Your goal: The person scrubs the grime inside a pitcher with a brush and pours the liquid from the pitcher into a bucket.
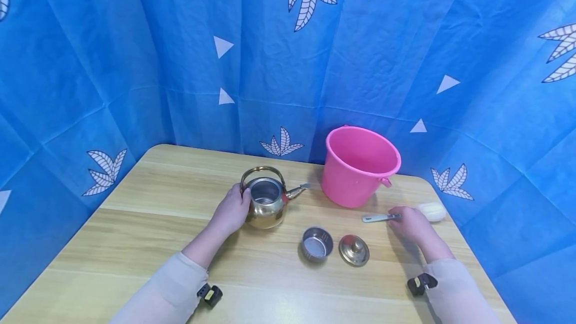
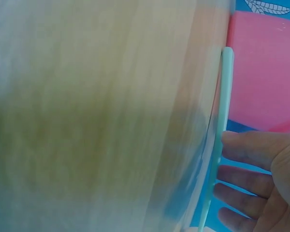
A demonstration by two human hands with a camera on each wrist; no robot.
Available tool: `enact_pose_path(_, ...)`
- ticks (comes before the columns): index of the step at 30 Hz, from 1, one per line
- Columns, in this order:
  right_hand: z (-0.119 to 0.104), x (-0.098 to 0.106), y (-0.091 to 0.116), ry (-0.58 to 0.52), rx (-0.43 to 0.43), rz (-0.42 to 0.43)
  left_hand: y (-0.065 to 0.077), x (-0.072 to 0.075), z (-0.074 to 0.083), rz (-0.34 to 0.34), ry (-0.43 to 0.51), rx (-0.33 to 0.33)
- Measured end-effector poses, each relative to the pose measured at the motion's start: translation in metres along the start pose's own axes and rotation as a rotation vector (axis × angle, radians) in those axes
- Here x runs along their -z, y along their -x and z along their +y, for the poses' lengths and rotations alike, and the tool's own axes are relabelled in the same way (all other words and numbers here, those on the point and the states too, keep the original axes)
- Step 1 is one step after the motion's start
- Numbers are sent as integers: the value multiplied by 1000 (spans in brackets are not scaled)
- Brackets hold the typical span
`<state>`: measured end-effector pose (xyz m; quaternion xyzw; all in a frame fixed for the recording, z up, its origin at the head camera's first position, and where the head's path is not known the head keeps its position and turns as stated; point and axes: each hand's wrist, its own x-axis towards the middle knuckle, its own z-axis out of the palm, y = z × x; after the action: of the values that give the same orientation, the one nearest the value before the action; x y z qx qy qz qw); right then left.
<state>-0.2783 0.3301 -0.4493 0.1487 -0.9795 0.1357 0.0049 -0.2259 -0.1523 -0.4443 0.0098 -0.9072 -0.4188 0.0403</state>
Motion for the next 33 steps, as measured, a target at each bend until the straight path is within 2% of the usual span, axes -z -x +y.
enact_pose_path(14,2,-1,-1,22,34,24,-1,0,0,-3,-7,7)
enact_pose_path(24,4,0,-4,15,12,-9,0,0,0,-4,-14,9)
enact_pose_path(33,7,-2,-9,40,28,-29,-1,0,-1,-6,-15,8)
